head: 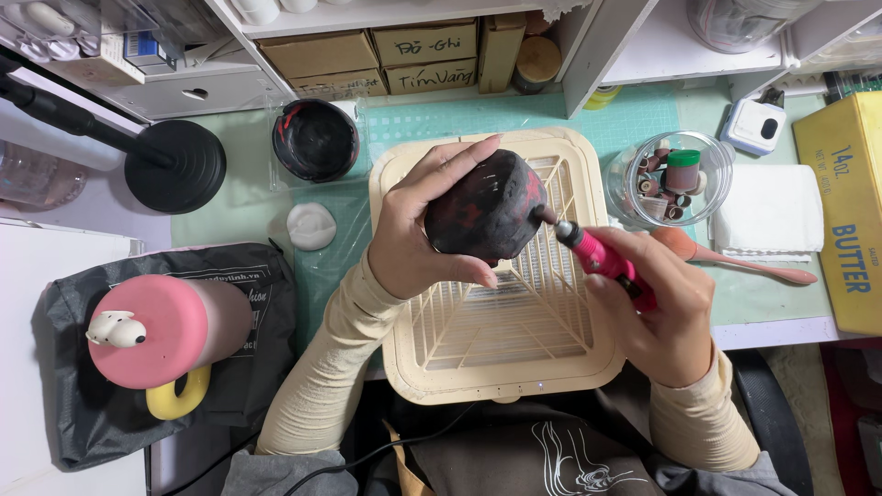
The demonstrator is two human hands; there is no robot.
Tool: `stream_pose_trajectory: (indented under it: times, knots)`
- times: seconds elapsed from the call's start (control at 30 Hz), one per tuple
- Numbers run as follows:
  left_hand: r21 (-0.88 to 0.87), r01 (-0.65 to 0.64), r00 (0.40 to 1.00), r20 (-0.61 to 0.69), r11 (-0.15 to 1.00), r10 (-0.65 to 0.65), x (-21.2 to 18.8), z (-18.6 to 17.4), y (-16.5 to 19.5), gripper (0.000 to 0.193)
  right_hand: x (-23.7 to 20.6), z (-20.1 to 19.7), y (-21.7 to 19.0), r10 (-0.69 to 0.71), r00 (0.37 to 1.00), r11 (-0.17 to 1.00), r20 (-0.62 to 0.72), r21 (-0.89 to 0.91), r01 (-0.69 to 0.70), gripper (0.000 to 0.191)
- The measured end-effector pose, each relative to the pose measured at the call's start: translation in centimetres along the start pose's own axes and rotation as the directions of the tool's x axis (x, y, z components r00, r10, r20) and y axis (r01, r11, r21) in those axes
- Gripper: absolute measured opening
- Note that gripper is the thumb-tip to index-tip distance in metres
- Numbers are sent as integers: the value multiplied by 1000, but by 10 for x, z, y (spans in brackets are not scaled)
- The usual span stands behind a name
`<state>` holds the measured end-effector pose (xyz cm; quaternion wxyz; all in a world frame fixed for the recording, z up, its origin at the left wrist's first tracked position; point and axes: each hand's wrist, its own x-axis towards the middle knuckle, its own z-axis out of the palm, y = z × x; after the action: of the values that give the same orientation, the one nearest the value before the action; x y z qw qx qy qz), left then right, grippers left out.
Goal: The person holds a dark bowl-shaped vessel in one hand and grinds its rim and outer surface with a pink rotary tool, rotating the vessel to work different areas. They continue grinding around the vessel and finally set it down on the desk.
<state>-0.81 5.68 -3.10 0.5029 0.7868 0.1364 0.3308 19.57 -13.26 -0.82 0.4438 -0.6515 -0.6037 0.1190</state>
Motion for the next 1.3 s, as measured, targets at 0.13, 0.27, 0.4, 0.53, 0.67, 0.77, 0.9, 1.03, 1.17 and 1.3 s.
stream_pose_trajectory:
  times: [0.13, 0.27, 0.4, 0.53, 0.67, 0.77, 0.9, 1.03, 1.17, 1.3]
  knots:
    - [-8, -11, 1000, 3, 1000, 11, 1, 0, 0, 112, 0, -4, -1, 60, 989, 998, 132, 2, -61, 43]
    - [-16, -16, 1000, 10, 1000, 17, 1, 1, 0, 114, 1, -2, -1, 29, 1000, 999, 1, -33, -29, 39]
    - [-65, -16, 1000, 17, 998, 17, 2, 0, 1, 114, 1, -3, -1, 43, 998, 999, 52, 4, -43, 39]
    - [-22, -43, 999, 16, 999, 43, 3, 0, 1, 115, 2, 0, 1, 3, 1000, 1000, -10, -6, -3, 38]
    - [-35, -31, 999, 16, 999, 31, 3, 0, 2, 115, -1, 1, 2, 37, 999, 999, 29, 17, -37, 38]
    - [-56, -28, 999, 16, 998, 29, 2, 1, 2, 114, -3, 2, 4, 24, 1000, 999, 5, 43, -24, 37]
    - [20, -29, 1000, 5, 999, 29, 1, 0, 2, 114, -5, 3, 4, 34, 999, 998, -4, 60, -33, 37]
    - [-67, -32, 999, 12, 997, 33, 2, 1, 1, 113, -3, 3, 1, 69, 998, 998, 9, 13, -69, 38]
    - [-55, -22, 1000, 20, 998, 23, 2, 0, 2, 115, -2, 1, 0, 38, 998, 999, 46, 33, -39, 38]
    - [-30, -35, 999, 15, 999, 35, 3, 0, 2, 115, -6, 2, 5, 24, 999, 999, 36, 40, -26, 37]
